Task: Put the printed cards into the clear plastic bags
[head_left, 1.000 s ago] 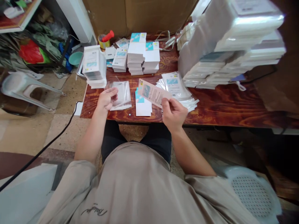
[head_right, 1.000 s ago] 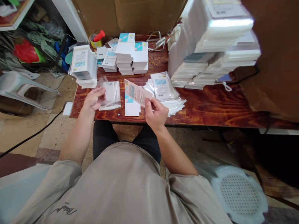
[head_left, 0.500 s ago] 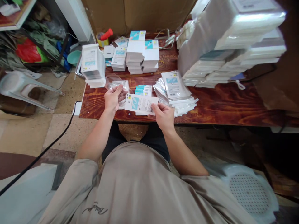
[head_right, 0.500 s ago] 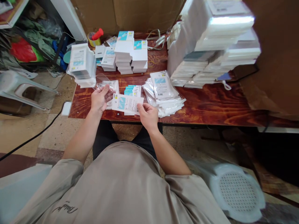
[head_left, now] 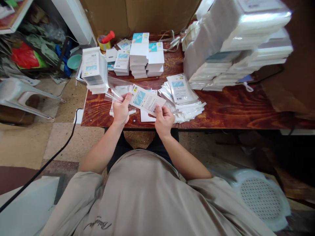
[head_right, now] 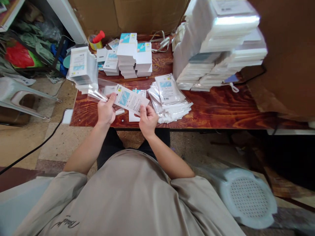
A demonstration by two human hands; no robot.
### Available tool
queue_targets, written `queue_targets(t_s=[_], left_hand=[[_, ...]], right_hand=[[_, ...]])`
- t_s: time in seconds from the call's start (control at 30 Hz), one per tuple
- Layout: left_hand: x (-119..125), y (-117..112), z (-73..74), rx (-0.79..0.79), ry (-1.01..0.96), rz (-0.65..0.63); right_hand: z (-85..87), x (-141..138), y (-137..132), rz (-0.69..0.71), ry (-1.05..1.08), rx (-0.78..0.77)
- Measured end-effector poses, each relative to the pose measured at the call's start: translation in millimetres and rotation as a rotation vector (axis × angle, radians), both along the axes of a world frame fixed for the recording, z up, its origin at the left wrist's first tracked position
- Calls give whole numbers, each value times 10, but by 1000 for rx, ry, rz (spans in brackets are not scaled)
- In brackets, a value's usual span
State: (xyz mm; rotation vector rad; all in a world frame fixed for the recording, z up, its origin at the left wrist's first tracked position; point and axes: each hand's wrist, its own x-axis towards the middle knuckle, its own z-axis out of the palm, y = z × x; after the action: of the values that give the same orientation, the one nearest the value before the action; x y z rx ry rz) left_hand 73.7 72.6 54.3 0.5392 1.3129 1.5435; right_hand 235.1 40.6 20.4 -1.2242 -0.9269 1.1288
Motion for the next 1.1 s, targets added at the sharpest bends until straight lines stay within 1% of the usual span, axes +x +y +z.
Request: queue_targets(t_s=[0.03, 0.07, 0.13, 0.17, 0.2, 0.27, 0.33, 0.4, 0.47, 0.5, 0.57, 0.6, 0.63, 0.67, 0.7, 0.77, 0.8, 0.83, 0.87, 0.93, 1.0, 1.03, 1.07, 1.1], left_hand=[[-9, -13, -12, 19, -11, 3], [-31, -23, -18, 38, -23, 9], [-99, -41, -8, 52, -40, -12], [-132, -51, 8, 45, -46, -47], [-152, -66, 27, 35, -48, -95], [-134, -110, 62, 30, -41, -180], [-42, -166, 72, 49, -29, -232], [67, -214, 50, 66, -20, -258], [126, -237, 16, 66, 2, -282], [123, -235, 2, 63, 26, -302], [54, -209, -9, 28, 108, -395], [-9, -185, -7, -6, 172, -443], [-84, -156, 0, -45, 266, -457], [-170, -123, 8, -89, 403, -433], [-262, -87, 16, -138, 581, -368], [-451, -11, 22, -256, 1002, -193], [-541, 29, 17, -334, 1180, -149], [-624, 70, 5, -420, 1306, -145], [-700, 112, -13, -502, 1377, -168], [-828, 199, -66, -614, 1388, -230], [-928, 285, -127, -648, 1342, -267], [-968, 322, -156, -650, 1316, -277], [-1002, 354, -181, -648, 1293, -289], [-1027, 379, -201, -643, 1276, -300]], right_hand=[[-10, 12, 16, 44, 13, -2], [-13, 42, 36, 120, 15, -7], [-6, 147, 88, 320, -17, -12], [2, 205, 117, 404, -40, -12], [11, 253, 145, 458, -56, -14], [32, 290, 195, 490, -56, -20], [52, 237, 230, 443, -67, 2], [70, 135, 257, 334, -139, 63], [81, 48, 289, 216, -235, 139], [84, 29, 311, 207, -261, 169], [82, 67, 379, 287, -252, 193], [79, 130, 426, 329, -232, 186], [73, 224, 483, 339, -223, 170], [65, 347, 547, 303, -240, 149], [55, 494, 617, 222, -291, 127], [26, 821, 756, 5, -501, 81], [9, 977, 816, -107, -645, 43], [-7, 1110, 864, -189, -794, -5], [-21, 1211, 896, -249, -928, -52], [-32, 1296, 902, -327, -1144, -106], [-13, 1226, 830, -358, -1262, -77], [6, 1146, 771, -335, -1287, -27], [29, 1045, 701, -257, -1294, 44], [54, 934, 628, -118, -1287, 133]])
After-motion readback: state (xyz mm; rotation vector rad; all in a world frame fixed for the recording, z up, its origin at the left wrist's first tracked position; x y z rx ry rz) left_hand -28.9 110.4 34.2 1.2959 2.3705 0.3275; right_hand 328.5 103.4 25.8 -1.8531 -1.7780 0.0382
